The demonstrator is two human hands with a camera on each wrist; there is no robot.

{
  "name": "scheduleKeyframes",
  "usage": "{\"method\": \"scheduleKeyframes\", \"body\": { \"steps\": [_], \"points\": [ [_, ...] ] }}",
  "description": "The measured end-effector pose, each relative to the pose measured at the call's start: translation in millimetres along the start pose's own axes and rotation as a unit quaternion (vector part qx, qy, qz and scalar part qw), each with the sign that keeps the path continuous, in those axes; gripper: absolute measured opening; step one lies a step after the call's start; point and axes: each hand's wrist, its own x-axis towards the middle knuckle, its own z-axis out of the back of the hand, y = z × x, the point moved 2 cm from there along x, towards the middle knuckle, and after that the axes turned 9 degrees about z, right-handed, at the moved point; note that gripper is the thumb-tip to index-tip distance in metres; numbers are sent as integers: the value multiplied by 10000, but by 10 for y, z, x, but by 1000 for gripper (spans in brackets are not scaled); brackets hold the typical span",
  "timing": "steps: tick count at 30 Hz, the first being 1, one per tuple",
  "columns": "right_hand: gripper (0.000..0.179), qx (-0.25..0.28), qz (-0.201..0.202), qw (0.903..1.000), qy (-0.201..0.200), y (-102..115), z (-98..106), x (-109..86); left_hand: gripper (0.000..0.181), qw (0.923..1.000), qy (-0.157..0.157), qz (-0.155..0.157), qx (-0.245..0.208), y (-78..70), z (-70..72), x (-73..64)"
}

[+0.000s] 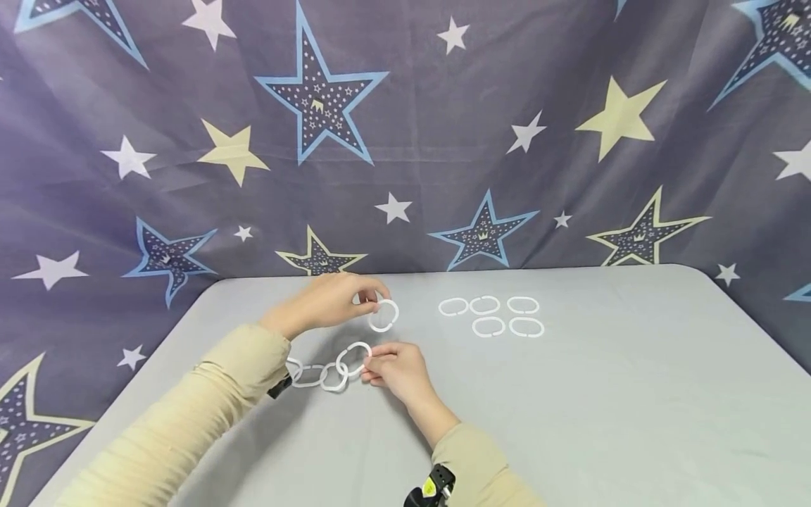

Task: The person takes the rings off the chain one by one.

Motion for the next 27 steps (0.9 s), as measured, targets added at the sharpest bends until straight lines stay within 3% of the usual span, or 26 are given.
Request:
{"method": "scheduleKeyframes", "body": {
  "steps": [4,9,15,21,27],
  "points": [
    [20,15,-20,10000,66,-4,12,34,21,9981,515,204,-275,35,29,94],
    [18,24,-74,10000,37,15,36,64,22,9883,1266,303,-801,40,52,253],
    [17,73,-90,9999,67,1,38,23,27,9765,1885,220,-1017,36,-89,444],
    [18,125,-16,9999,118,-2,26,5,25,9705,2161,108,-1064,-18,-282,586],
    [19,120,30,9998,135,0,7,0,24,9740,2034,363,-930,-26,-388,734]
  ]
}}
